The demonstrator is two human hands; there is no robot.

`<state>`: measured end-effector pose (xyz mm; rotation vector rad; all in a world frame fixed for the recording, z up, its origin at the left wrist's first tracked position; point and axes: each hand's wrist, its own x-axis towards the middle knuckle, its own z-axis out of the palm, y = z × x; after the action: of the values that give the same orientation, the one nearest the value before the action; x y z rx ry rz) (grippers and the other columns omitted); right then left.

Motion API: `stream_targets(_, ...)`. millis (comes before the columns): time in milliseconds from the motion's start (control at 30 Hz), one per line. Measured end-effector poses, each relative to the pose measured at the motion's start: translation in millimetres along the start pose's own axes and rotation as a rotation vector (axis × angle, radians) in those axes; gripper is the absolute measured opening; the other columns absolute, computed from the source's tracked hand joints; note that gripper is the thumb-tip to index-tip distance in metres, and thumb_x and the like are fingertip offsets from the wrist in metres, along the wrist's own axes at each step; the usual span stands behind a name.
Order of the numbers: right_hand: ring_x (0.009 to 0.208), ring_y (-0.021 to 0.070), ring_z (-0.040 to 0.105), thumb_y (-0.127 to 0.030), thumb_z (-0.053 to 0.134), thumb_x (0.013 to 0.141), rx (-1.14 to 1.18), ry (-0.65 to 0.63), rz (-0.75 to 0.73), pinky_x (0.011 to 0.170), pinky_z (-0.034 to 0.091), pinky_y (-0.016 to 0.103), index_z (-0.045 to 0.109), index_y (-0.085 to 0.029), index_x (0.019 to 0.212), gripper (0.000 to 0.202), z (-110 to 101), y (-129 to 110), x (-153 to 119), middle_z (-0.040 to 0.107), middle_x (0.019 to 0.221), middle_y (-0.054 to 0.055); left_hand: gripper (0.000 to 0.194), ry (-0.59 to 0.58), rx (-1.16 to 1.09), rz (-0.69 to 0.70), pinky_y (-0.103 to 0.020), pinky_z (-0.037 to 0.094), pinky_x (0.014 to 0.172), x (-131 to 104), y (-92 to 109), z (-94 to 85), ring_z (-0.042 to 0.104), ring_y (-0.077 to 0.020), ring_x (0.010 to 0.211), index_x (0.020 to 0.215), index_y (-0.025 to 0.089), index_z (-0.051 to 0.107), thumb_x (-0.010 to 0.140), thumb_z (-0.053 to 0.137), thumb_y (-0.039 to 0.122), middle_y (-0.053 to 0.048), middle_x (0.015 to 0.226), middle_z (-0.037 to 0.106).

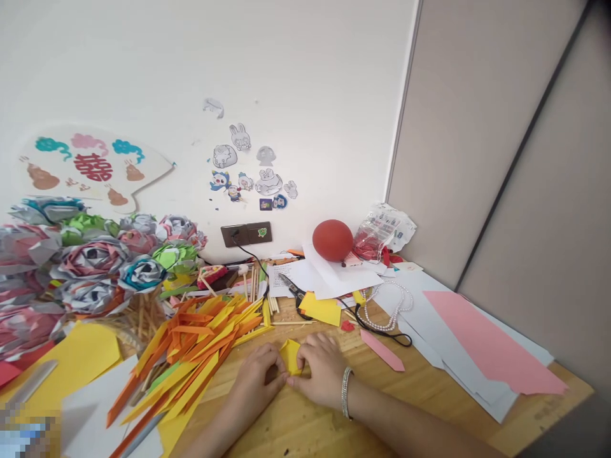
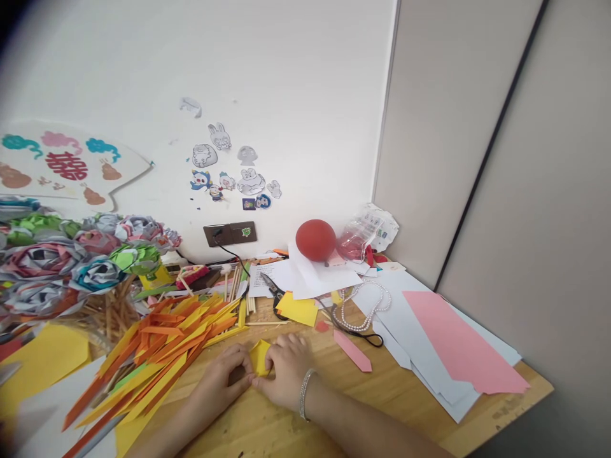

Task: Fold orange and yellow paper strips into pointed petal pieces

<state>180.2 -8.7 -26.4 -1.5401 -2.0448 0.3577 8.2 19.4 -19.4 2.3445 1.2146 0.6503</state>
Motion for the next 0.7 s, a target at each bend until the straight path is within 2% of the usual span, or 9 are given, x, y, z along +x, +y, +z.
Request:
stream_targets(100, 0.088, 0.0195, 0.047, -0.046, 0.071, 0.068, -0.020, -0.010, 0.016, 0.077, 0.029, 0.032, 0.055, -0.022, 0.072, 0.029, 0, -1, 0, 0.054, 0.084, -0.001, 0.007, 0.004, 0.002, 0.006, -0.030, 0.040, 0.068, 0, 2, -0.5, 0.053, -0.0215, 0.075, 0.064, 0.020, 0.052, 0.071, 0.052, 0.022, -0.003, 0.075, 0.057)
stream_targets(300, 0.088, 0.0206, 0.046, -0.045, 0.072, 0.066, -0.047, -0.050, 0.026, 0.079, 0.030, 0.034, 0.055, -0.022, 0.075, 0.029, -3, -6, 1, 0.053, 0.086, 0.000, 0.025, 0.041, 0.020, 0.004, -0.031, 0.041, 0.066, 1, 3, 0.9, 0.054, -0.0212, 0.073, 0.062, 0.021, 0.049, 0.079, 0.052, 0.040, -0.003, 0.072, 0.058)
stream_targets(433, 0.089, 0.0210, 0.047, -0.045, 0.072, 0.065, -0.048, -0.078, 0.025, 0.081, 0.031, 0.035, 0.055, -0.023, 0.077, 0.030, -7, -6, 1, 0.053, 0.087, 0.000, 0.022, 0.066, 0.066, -0.001, -0.030, 0.040, 0.063, 3, -1, 4.7, 0.054, -0.0206, 0.070, 0.060, 0.021, 0.048, 0.076, 0.055, 0.035, -0.002, 0.069, 0.056)
stream_targets(567, 0.091, 0.0218, 0.047, -0.048, 0.076, 0.057, -0.015, -0.110, -0.007, 0.080, 0.031, 0.034, 0.056, -0.024, 0.084, 0.041, -11, -2, 2, 0.053, 0.091, -0.001, 0.019, 0.069, 0.082, 0.006, -0.029, 0.040, 0.063, 3, -3, 6.2, 0.054, -0.0200, 0.070, 0.061, 0.021, 0.049, 0.075, 0.057, 0.032, -0.001, 0.069, 0.056)
stream_targets(700, 0.085, 0.0187, 0.048, -0.043, 0.072, 0.066, 0.050, -0.073, -0.005, 0.077, 0.031, 0.031, 0.056, -0.023, 0.082, 0.031, -10, 2, 3, 0.055, 0.083, -0.002, 0.016, 0.066, 0.090, 0.015, -0.029, 0.040, 0.063, 3, -2, 5.8, 0.054, -0.0201, 0.070, 0.062, 0.020, 0.051, 0.074, 0.058, 0.029, -0.002, 0.071, 0.056)
